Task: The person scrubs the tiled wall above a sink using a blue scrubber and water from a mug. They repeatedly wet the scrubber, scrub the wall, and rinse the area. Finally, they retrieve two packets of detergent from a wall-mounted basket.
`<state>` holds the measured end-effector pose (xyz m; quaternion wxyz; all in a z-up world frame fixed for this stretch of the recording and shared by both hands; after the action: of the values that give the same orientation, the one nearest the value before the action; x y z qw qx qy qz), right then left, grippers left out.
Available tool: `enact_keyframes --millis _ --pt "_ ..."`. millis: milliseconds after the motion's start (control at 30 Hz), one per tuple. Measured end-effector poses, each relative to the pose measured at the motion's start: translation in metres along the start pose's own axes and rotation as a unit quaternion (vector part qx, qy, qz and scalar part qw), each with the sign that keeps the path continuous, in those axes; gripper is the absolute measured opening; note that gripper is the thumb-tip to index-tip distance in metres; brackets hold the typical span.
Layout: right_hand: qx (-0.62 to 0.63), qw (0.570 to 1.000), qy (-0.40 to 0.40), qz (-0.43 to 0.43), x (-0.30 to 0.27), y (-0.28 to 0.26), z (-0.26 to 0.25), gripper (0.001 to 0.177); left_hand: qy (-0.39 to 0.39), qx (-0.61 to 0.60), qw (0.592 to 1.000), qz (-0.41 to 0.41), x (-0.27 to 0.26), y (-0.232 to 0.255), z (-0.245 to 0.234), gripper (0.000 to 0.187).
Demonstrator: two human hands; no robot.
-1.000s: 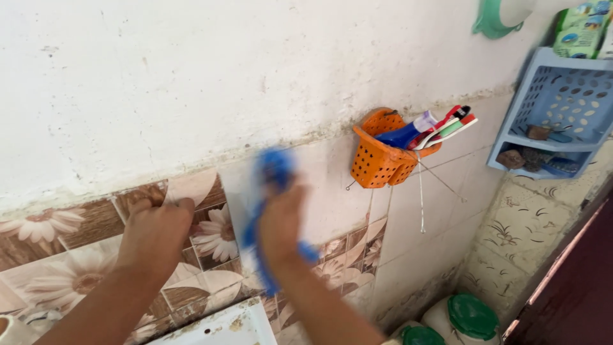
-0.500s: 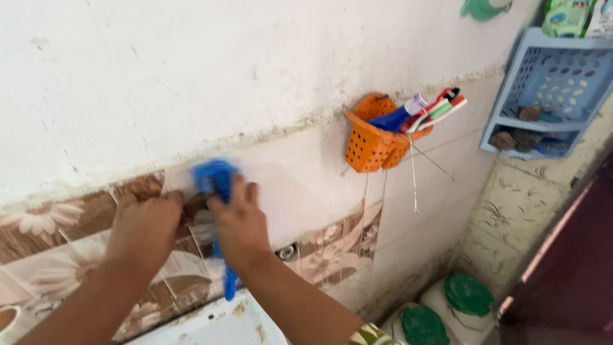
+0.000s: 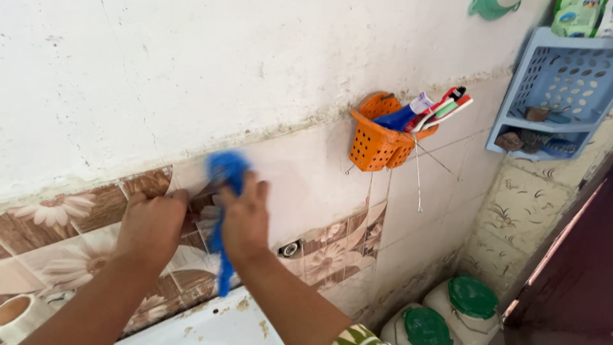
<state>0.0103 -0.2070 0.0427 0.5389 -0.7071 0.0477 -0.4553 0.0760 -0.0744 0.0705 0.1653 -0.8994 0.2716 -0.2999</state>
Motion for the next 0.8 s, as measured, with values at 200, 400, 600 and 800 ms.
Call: enact_keyframes --millis 200,400,600,800 --pt "0.200 0.961 0.028 0.191 0.018 0.047 -0.059 0.040 -0.055 0.002 0.998 -0.011 -0.001 -0.009 0.004 0.018" --pt "0.165 0.970 0.147 -0.099 0.046 0.040 -0.096 0.040 -0.044 0.022 0.999 0.000 -0.003 -0.003 0.005 0.007" --pt "-0.215 0.957 -0.095 -0.172 -0.028 0.020 0.008 0.032 -0.054 0.035 0.998 0.015 -0.003 0.024 0.004 0.009" --pt "0.143 0.980 0.102 0.098 0.042 0.060 -0.114 0.030 -0.010 0.060 0.998 0.005 -0.005 0.028 0.016 0.011"
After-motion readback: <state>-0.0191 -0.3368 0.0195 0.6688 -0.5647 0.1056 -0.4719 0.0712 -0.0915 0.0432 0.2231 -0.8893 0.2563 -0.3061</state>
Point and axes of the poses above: each hand's wrist, its own x-axis towards the middle knuckle, its own z-axis out of the palm, y = z × x, the point moved 9 cm from there along x, towards the middle knuckle, and after that the axes turned 13 degrees about x, right-handed, at the moved point
